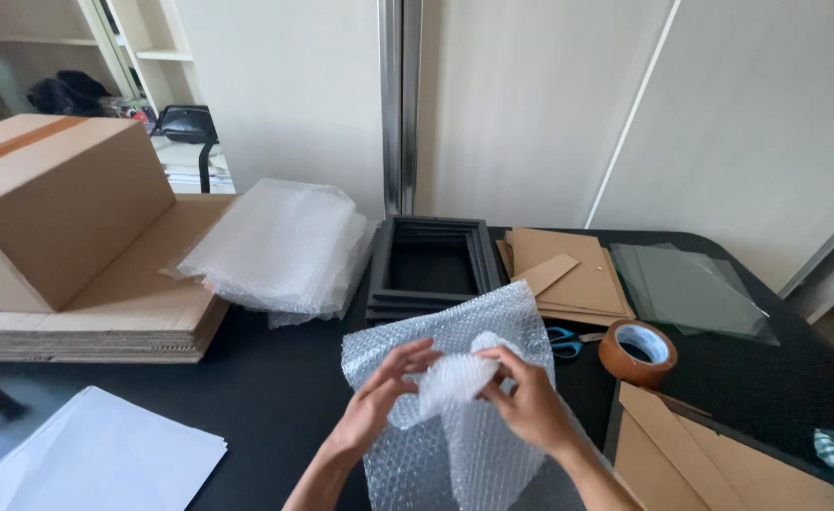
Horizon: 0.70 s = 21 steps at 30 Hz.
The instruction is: The person places a picture frame face-down on a piece of bubble wrap, folds the wrap over the frame, and secures the edges with tape.
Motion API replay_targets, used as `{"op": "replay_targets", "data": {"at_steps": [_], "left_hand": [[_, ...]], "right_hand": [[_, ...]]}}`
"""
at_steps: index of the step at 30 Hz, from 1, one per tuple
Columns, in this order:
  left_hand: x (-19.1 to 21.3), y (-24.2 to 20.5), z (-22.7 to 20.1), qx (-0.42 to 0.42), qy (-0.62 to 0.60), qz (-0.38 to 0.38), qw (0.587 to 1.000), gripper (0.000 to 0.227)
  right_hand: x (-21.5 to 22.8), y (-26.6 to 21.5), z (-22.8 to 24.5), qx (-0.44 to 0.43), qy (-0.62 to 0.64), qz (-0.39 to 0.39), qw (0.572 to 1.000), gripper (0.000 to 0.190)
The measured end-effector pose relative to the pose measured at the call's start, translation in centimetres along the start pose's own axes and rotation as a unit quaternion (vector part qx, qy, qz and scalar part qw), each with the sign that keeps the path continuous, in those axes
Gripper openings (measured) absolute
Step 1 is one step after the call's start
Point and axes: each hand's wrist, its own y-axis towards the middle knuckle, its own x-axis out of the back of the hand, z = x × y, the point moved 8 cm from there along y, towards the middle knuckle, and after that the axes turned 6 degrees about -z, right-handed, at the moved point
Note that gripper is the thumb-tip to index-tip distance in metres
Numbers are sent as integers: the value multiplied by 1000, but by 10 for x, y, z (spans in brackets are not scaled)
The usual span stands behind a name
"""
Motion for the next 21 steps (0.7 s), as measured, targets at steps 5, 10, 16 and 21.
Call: {"op": "replay_targets", "data": {"at_steps": [5, 10, 16, 21], "left_hand": [[-17, -15, -22, -174, 99, 96, 975, 91], [-23, -4, -25, -168, 117, -65, 977, 67], [36, 28, 33, -112, 37, -228, 967, 49], [58, 43, 4, -118, -19, -261, 958, 45]], "right_hand": [[-1, 22, 27, -3, 174, 134, 976, 19], [-17, 19, 15, -54, 304, 142, 940, 24], [51, -8, 7, 74, 320, -94, 940, 45], [75, -123, 30, 466, 6, -370, 804, 20]]}}
